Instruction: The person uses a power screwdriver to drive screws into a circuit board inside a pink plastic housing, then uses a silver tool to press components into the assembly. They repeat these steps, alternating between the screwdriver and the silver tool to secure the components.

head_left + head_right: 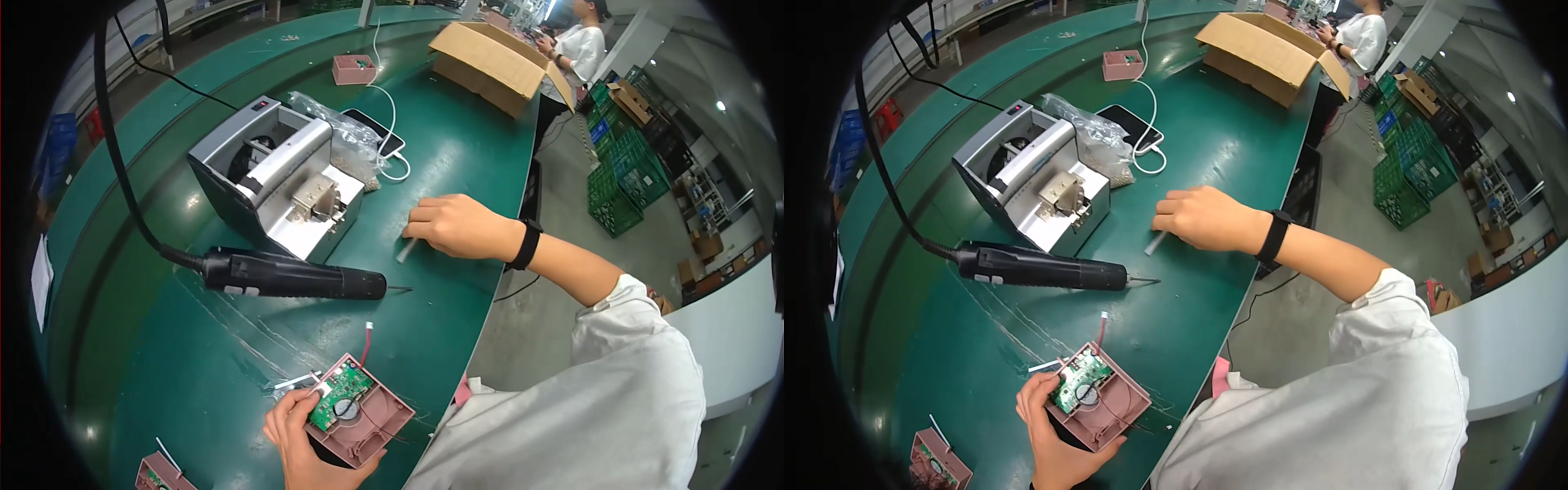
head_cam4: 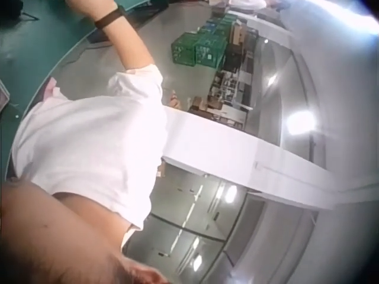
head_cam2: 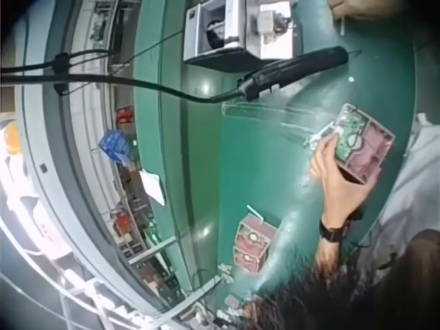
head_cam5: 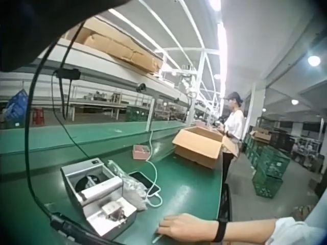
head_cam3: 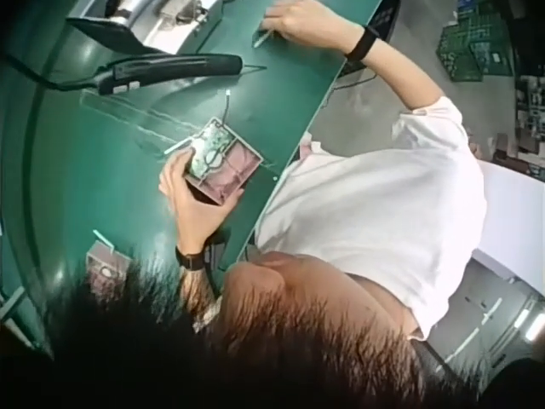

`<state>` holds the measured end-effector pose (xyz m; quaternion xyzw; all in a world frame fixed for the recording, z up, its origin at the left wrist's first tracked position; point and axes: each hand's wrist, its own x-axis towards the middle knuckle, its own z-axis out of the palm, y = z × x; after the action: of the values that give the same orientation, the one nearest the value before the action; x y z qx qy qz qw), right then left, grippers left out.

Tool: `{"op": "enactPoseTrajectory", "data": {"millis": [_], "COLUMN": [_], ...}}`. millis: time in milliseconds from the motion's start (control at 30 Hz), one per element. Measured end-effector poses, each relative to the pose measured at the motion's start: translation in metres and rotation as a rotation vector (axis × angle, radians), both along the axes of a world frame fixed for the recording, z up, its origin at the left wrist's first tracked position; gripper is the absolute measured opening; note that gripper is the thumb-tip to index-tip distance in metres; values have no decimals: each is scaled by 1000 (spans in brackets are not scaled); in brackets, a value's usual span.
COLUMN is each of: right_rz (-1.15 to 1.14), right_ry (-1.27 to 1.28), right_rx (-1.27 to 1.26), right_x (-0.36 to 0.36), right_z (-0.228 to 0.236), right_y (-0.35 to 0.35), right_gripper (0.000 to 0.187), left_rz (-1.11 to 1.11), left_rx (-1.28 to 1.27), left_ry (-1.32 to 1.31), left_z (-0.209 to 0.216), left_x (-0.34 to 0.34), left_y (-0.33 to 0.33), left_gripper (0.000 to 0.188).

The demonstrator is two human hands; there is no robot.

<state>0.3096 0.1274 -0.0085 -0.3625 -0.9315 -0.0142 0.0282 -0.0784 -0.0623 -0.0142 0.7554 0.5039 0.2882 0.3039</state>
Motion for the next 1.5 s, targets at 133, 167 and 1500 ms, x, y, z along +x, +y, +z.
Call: {"op": "enactPoseTrajectory", "data": {"millis": [133, 167, 1500], "right_rz": [32, -4, 18], "right_ry": [-46, -31, 1053], "right_rx": [35, 11, -60], "right_x": [1, 3, -74], "right_z": [8, 15, 122], "right_y": [3, -1, 23], "right_gripper": [27, 26, 16], "left_rz": [-8, -21, -19], "left_rx": [-11, 2, -11], "left_ry": [-34, -46, -81], "left_z": [-5, -7, -6], "left_x": [2, 0, -2], "left_y": [-3, -3, -12], "left_gripper": [103, 103, 101]}}
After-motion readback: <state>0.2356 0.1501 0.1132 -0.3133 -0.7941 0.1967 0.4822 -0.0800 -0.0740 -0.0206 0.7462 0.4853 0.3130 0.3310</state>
